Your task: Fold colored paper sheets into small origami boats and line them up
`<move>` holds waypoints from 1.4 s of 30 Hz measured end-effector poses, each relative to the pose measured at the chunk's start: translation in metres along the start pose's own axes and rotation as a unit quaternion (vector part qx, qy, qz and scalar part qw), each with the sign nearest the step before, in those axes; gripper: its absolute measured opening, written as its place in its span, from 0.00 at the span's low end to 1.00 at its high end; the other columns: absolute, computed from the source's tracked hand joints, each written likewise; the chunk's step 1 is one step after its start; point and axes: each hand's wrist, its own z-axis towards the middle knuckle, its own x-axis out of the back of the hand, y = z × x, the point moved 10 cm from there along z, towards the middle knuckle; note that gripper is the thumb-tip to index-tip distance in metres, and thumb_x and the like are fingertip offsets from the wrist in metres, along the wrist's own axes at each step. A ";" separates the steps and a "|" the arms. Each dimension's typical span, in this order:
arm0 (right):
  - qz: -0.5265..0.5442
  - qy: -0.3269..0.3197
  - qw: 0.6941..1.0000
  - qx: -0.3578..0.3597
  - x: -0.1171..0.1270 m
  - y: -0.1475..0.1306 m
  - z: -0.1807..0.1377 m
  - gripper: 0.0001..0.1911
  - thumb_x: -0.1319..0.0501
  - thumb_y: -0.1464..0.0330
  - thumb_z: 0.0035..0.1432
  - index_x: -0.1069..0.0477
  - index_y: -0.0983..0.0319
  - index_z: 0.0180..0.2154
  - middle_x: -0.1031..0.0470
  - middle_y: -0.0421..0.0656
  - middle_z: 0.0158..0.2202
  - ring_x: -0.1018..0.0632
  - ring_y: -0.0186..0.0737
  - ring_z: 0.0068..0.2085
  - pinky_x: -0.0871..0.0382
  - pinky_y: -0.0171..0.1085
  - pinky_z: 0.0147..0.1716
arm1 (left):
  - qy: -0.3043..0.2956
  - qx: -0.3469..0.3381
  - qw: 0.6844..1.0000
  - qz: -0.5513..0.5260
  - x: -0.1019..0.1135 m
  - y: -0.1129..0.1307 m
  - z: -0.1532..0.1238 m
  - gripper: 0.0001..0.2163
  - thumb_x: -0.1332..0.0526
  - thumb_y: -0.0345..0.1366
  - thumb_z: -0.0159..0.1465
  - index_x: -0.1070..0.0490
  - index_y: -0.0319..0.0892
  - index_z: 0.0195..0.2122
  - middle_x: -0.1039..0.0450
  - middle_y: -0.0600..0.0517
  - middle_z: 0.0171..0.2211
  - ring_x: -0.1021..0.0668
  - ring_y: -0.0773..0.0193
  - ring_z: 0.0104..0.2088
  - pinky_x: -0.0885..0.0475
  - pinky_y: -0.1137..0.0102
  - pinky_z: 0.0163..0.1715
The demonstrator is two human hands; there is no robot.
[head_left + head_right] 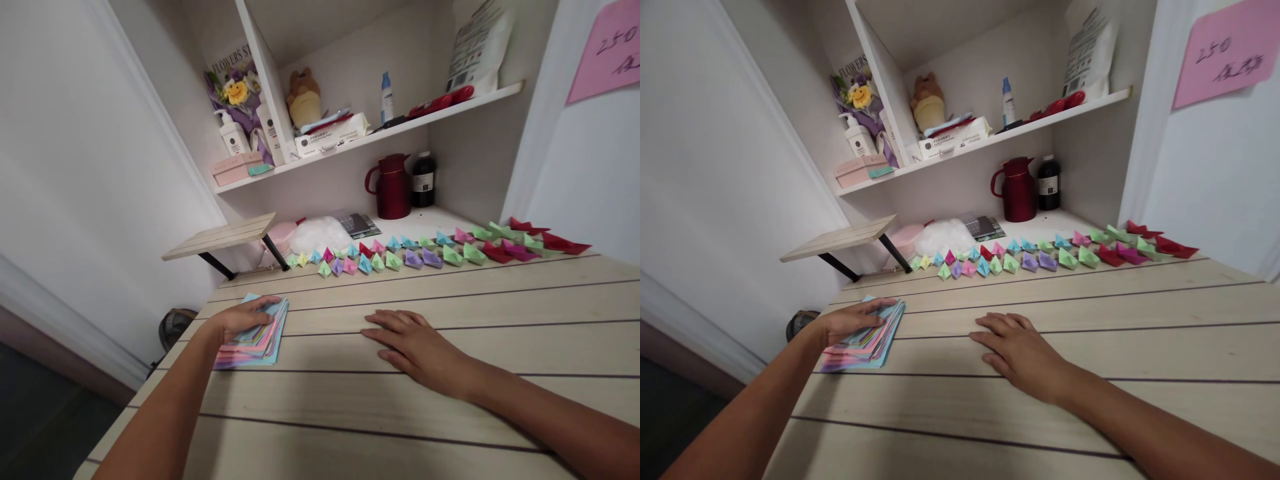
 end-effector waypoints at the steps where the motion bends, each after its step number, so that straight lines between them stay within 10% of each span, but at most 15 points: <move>1: -0.002 -0.001 1.000 0.000 0.000 0.000 0.000 0.21 0.48 0.59 0.65 0.35 0.48 0.58 0.36 0.43 0.62 0.37 0.51 0.62 0.45 0.54 0.58 | -0.003 0.000 1.000 -0.003 0.000 -0.001 0.000 0.28 0.34 0.42 0.52 0.34 0.51 0.56 0.29 0.53 0.45 0.27 0.61 0.41 0.34 0.69 0.43; 32: -0.007 -0.010 1.000 -0.002 -0.002 0.002 0.000 0.22 0.48 0.59 0.65 0.36 0.48 0.59 0.37 0.43 0.63 0.37 0.50 0.63 0.46 0.54 0.58 | -0.031 -0.031 0.999 -0.029 0.002 -0.007 -0.008 0.32 0.33 0.45 0.54 0.37 0.51 0.60 0.31 0.48 0.53 0.24 0.65 0.37 0.29 0.68 0.39; 36: -0.007 -0.013 1.000 -0.002 -0.001 0.001 0.000 0.22 0.48 0.58 0.65 0.36 0.48 0.59 0.37 0.43 0.63 0.37 0.51 0.62 0.45 0.54 0.58 | 0.010 -0.046 0.999 0.009 0.010 -0.010 -0.003 0.32 0.33 0.48 0.53 0.36 0.47 0.59 0.26 0.47 0.45 0.23 0.64 0.33 0.28 0.66 0.36; 42: -0.015 -0.025 1.000 -0.004 -0.002 0.000 0.000 0.22 0.48 0.58 0.65 0.37 0.48 0.59 0.38 0.42 0.64 0.38 0.51 0.63 0.45 0.55 0.58 | 0.176 -0.112 0.970 0.128 0.061 -0.003 -0.010 0.28 0.43 0.56 0.57 0.29 0.40 0.52 0.31 0.42 0.55 0.31 0.48 0.56 0.36 0.57 0.55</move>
